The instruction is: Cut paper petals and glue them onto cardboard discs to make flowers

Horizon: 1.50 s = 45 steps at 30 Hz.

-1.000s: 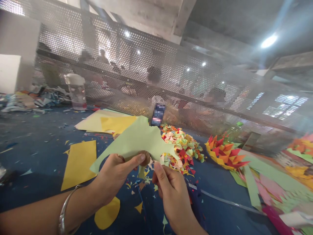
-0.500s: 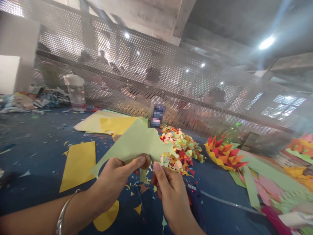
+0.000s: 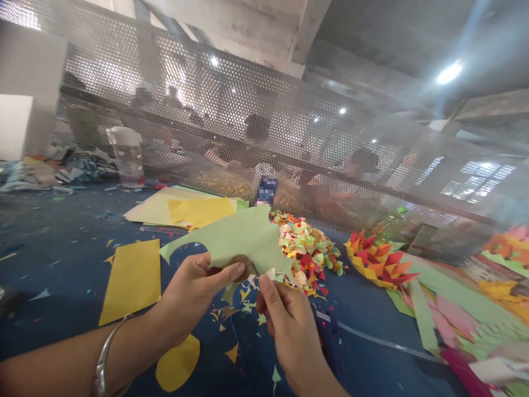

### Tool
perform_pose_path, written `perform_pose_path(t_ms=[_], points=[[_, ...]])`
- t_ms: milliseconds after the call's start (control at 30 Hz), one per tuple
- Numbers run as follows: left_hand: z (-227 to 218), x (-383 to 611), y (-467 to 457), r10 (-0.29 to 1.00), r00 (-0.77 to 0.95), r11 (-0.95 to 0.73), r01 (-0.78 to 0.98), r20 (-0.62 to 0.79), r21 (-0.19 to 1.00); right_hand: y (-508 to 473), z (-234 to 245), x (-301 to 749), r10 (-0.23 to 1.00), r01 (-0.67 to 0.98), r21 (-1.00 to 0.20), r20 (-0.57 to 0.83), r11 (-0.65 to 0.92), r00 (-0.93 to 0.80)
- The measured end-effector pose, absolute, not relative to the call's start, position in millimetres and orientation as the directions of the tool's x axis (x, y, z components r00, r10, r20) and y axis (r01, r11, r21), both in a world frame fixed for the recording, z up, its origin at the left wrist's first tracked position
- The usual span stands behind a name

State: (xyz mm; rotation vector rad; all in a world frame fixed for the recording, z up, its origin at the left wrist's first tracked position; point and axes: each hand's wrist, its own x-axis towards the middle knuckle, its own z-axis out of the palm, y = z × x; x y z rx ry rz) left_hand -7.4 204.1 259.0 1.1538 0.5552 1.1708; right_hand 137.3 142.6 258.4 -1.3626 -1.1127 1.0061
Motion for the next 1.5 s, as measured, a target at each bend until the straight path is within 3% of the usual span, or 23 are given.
perform_pose_path(t_ms=[467,1033,1500], points=[[266.9,-4.8,199.8,0.893,0.334,-0.088,-0.528,0.302,0.845,144.2,257.3,139.3,0.976,0.083,-0.997,0.012,-0.006,0.218],[267.4,-6.0,198.8,0.878,0.425,-0.006,-0.452,0.222,0.892,142.5,260.0,144.0,0.981,0.154,-0.988,0.018,-0.012,0.193],[259.7,-8.7,206.7,0.868,0.426,-0.087,-0.375,0.255,0.923,142.2,261.1,146.4,0.983,0.145,-0.989,-0.007,-0.034,0.184]])
